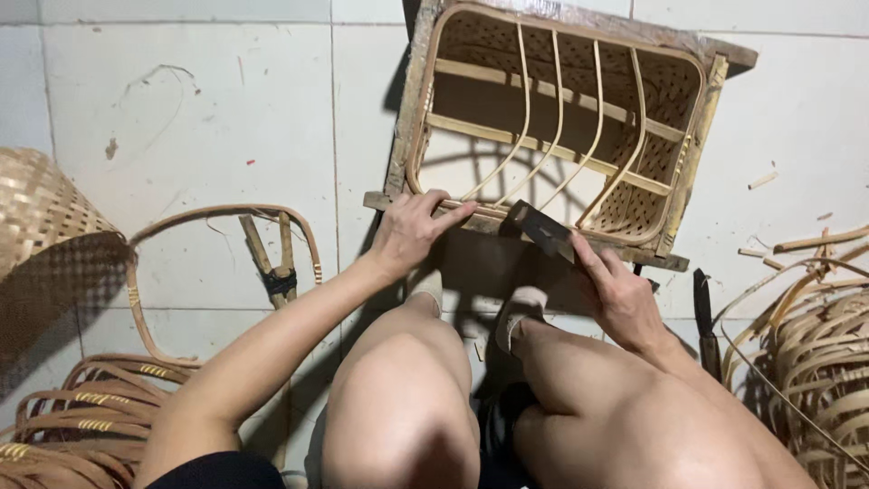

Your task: The person weaves a rectangular basket by hand, inserting and securing bamboo strips into a wooden frame. They use a hammer to tap the strips into place and adjust the basket's position on the floor.

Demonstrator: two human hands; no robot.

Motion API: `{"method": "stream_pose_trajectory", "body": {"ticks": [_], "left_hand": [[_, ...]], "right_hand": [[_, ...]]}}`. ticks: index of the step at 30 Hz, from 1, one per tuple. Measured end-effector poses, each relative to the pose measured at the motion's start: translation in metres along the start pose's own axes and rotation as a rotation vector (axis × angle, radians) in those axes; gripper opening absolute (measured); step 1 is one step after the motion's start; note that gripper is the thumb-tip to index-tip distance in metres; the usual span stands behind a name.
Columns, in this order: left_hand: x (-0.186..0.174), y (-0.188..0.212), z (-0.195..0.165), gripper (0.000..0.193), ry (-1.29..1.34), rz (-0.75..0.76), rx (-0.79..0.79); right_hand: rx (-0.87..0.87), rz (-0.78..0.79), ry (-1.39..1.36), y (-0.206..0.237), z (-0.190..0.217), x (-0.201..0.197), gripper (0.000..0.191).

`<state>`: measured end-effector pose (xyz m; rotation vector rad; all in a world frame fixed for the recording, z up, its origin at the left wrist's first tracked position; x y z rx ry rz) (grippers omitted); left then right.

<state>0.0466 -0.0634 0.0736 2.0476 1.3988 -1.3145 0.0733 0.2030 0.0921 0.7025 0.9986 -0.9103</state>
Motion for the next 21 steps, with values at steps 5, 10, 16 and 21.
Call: {"method": "stream_pose_trajectory", "body": {"ticks": [5, 10, 16, 21], "left_hand": [[-0.011, -0.006, 0.019, 0.059, -0.001, -0.057, 0.026], [-0.008, 0.014, 0.143, 0.083, 0.481, -0.089, -0.563], [0.063, 0.050, 0.169, 0.100, 1.294, 0.018, -0.889], [0.040, 0.040, 0.153, 0.102, 1.220, 0.003, -0.683]], "right_hand": [[-0.114, 0.079, 0.031, -0.016, 0.025, -0.005, 0.082], [-0.243, 0.037, -0.023, -0.063, 0.067, -0.012, 0.067], [-0.333, -0.018, -0.008, -0.149, 0.107, -0.005, 0.071], [-0.343, 0.066, 0.065, -0.156, 0.116, -0.008, 0.069]]}}
Point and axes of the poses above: each hand's wrist, its own y-axis away from the middle knuckle, its own x-axis out of the palm, z = x × y, the point moved 10 cm from there along -y, towards the middle knuckle, and after that the axes turned 9 degrees about y, right-handed, at the moved point
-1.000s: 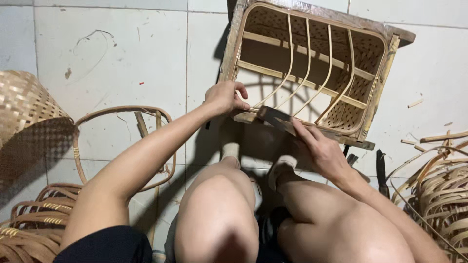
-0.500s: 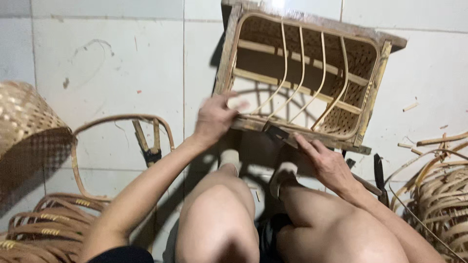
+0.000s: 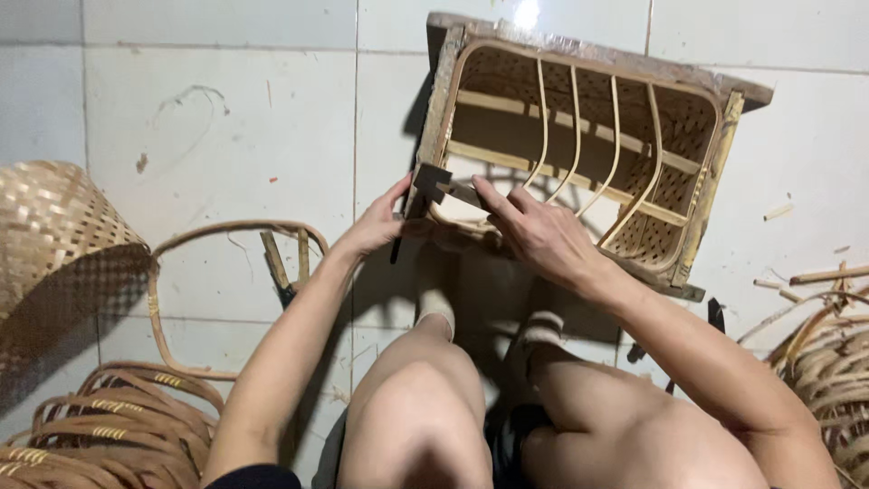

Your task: The person weaves a rectangular basket by hand, inserting and securing bamboo strips into a wooden frame. They use a hammer to tap the strips into place and adjust the basket's position on the floor.

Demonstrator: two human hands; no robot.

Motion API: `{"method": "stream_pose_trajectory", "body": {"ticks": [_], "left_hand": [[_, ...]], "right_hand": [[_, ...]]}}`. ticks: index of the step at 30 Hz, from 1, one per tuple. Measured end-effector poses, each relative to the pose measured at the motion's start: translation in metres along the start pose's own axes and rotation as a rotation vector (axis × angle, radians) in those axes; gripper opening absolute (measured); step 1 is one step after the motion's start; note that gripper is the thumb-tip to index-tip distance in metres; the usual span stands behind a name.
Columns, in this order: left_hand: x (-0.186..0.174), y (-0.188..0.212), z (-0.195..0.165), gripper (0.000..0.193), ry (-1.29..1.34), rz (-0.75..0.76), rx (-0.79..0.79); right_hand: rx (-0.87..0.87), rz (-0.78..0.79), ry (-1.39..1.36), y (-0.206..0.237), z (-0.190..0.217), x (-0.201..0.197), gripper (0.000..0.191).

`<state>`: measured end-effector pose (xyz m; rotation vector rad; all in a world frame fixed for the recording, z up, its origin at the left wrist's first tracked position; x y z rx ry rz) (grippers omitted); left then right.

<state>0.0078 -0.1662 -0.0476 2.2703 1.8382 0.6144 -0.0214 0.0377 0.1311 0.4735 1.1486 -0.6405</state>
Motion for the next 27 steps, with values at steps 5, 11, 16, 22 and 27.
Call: {"method": "stream_pose_trajectory", "body": {"ticks": [5, 11, 16, 22, 27], "left_hand": [[0.007, 0.001, 0.000, 0.115, 0.140, 0.031, -0.144], [0.001, -0.002, -0.002, 0.109, -0.051, 0.053, -0.017], [0.006, -0.009, -0.003, 0.109, 0.061, 0.056, -0.022], [0.007, -0.015, -0.017, 0.082, 0.096, -0.164, -0.088], [-0.002, -0.022, -0.011, 0.088, -0.012, -0.234, -0.158]], "right_hand": [[-0.036, -0.011, -0.071, 0.009, 0.012, 0.000, 0.073], [-0.092, 0.047, -0.026, 0.014, 0.015, 0.016, 0.076], [0.015, 0.193, 0.011, 0.017, -0.013, 0.043, 0.067], [0.042, -0.068, 0.034, -0.027, -0.056, 0.024, 0.056], [0.057, -0.058, 0.031, -0.048, -0.072, 0.015, 0.056]]}}
Point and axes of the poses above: each hand's wrist, its own y-axis away from the middle knuckle, its own x-axis out of the palm, z = x × y, the point moved 10 cm from there along -y, towards the middle knuckle, and after that the axes turned 9 degrees about y, right-handed, at the moved point
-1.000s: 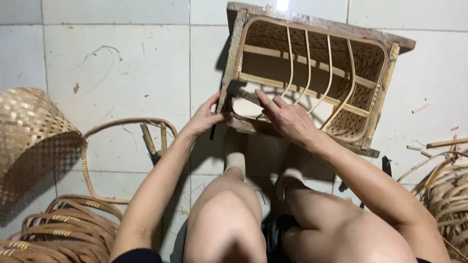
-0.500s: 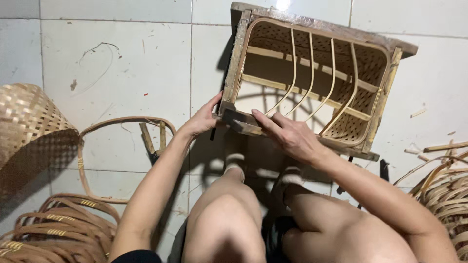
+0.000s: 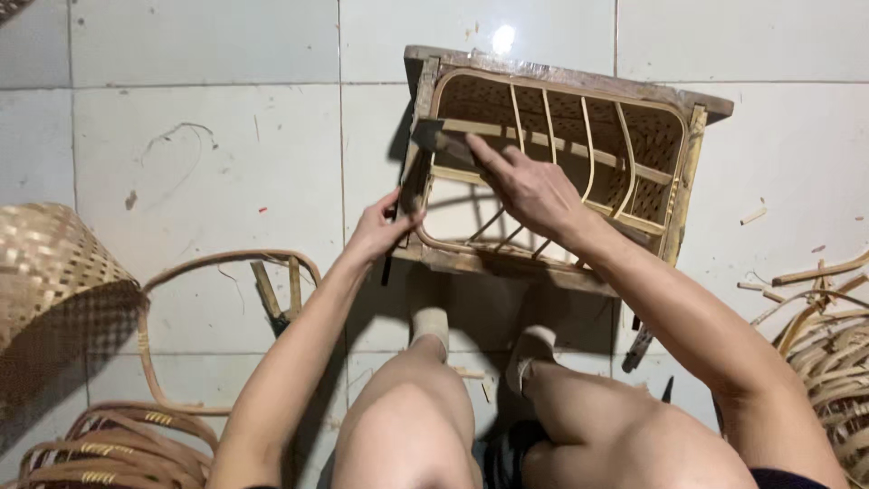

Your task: The person weaves a rectangular basket by hand, inserting and securing bamboo strips into a wooden frame. They use a hammer to tap the strips into place and adjust the basket's position on the floor.

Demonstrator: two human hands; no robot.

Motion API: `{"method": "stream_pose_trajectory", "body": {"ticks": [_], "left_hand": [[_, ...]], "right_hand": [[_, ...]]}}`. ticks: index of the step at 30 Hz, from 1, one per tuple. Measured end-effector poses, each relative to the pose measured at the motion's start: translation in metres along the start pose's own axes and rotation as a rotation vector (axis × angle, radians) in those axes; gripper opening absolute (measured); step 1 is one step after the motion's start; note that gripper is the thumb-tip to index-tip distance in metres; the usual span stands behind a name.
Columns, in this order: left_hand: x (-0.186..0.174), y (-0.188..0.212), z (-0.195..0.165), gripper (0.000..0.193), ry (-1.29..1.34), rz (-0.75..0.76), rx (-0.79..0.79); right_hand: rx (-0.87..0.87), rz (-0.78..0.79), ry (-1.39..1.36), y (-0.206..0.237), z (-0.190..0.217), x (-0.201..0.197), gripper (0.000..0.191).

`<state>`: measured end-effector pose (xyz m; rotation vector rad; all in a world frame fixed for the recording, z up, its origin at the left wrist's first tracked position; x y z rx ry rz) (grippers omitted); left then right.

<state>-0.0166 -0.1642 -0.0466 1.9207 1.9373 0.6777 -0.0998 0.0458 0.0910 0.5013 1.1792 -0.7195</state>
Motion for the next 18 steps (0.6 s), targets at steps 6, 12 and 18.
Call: {"method": "stream_pose_trajectory", "body": {"ticks": [6, 12, 18], "left_hand": [[-0.004, -0.014, -0.019, 0.087, -0.210, -0.079, 0.223], [-0.003, 0.000, -0.006, 0.083, -0.195, -0.090, -0.091], [0.003, -0.001, -0.024, 0.078, -0.293, -0.065, 0.194]], "right_hand": [[0.048, -0.041, 0.058, -0.015, -0.013, 0.003, 0.056], [0.124, -0.177, 0.054, -0.038, -0.052, -0.011, 0.055], [0.173, -0.208, 0.035, -0.035, -0.074, -0.021, 0.057]]}}
Point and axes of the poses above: each hand's wrist, its own y-axis away from the middle knuckle, its own x-axis out of the palm, z = x × y, the point moved 10 cm from there along -y, towards the middle knuckle, and after that the axes turned 9 degrees about y, right-handed, at the moved point
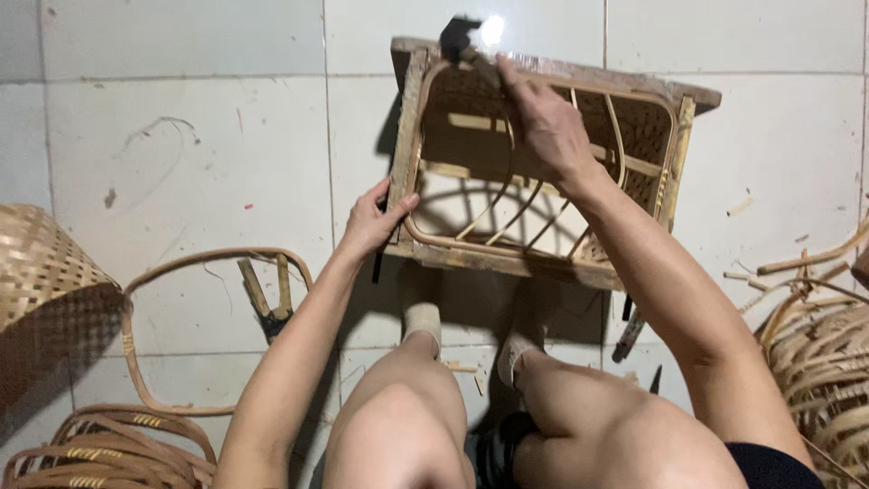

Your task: The person weaves a rectangular basket by hand, inserting and securing bamboo strips into a wooden frame. They use a hammer to tap the strips into place and adjust the basket's position on the floor.

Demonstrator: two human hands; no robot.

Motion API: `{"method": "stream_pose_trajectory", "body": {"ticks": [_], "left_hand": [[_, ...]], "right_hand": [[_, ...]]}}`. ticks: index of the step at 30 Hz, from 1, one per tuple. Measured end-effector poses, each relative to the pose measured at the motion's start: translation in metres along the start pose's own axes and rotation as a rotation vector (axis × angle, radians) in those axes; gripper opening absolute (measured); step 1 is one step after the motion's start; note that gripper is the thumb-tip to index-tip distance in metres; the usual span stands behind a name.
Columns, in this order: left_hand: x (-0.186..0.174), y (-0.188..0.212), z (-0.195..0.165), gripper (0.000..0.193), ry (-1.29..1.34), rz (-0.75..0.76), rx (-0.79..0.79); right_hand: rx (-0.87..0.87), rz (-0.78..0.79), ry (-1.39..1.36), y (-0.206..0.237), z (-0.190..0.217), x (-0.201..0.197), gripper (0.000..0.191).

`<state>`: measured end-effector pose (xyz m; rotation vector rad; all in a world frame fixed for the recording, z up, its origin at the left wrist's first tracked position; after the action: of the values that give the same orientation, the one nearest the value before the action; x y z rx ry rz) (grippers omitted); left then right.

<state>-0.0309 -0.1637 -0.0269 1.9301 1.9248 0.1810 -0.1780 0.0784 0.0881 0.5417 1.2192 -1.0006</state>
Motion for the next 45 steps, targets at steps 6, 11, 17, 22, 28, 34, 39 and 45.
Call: {"method": "stream_pose_trajectory", "body": {"ticks": [6, 11, 17, 22, 28, 34, 39, 45], "left_hand": [[0.002, -0.002, 0.017, 0.074, 0.091, 0.019, -0.109], [-0.003, 0.004, 0.021, 0.076, -0.034, -0.021, -0.183], [-0.001, 0.008, 0.005, 0.072, 0.077, -0.004, -0.043], [0.001, 0.016, -0.006, 0.061, 0.051, 0.007, -0.085], [-0.002, 0.025, -0.020, 0.052, -0.009, -0.031, -0.096], [-0.008, 0.026, -0.020, 0.061, -0.308, -0.075, -0.076], [-0.009, 0.030, -0.027, 0.056, -0.431, -0.137, -0.018], [-0.006, 0.032, -0.038, 0.054, -0.531, -0.153, 0.019]], "right_hand": [[0.110, 0.039, 0.080, 0.041, -0.050, -0.028, 0.061], [0.129, -0.053, 0.112, 0.097, -0.084, -0.059, 0.068], [0.188, -0.221, 0.177, 0.162, -0.126, -0.104, 0.062], [0.439, -0.119, 0.133, 0.217, -0.160, -0.100, 0.054], [0.355, -0.311, 0.154, 0.280, -0.112, -0.107, 0.059], [0.661, -0.248, -0.001, 0.340, -0.098, -0.115, 0.056], [0.534, -0.238, 0.094, 0.353, -0.058, -0.114, 0.062], [0.547, -0.314, 0.018, 0.355, -0.056, -0.118, 0.060]]}}
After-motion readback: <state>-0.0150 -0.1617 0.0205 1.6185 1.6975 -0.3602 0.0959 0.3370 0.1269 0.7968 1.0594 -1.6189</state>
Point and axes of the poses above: each hand's wrist, its own y-axis away from the middle knuckle, its own x-axis out of the palm, z = x × y, the point moved 10 cm from there along -y, towards the middle knuckle, and after that the axes turned 9 degrees about y, right-handed, at the moved point
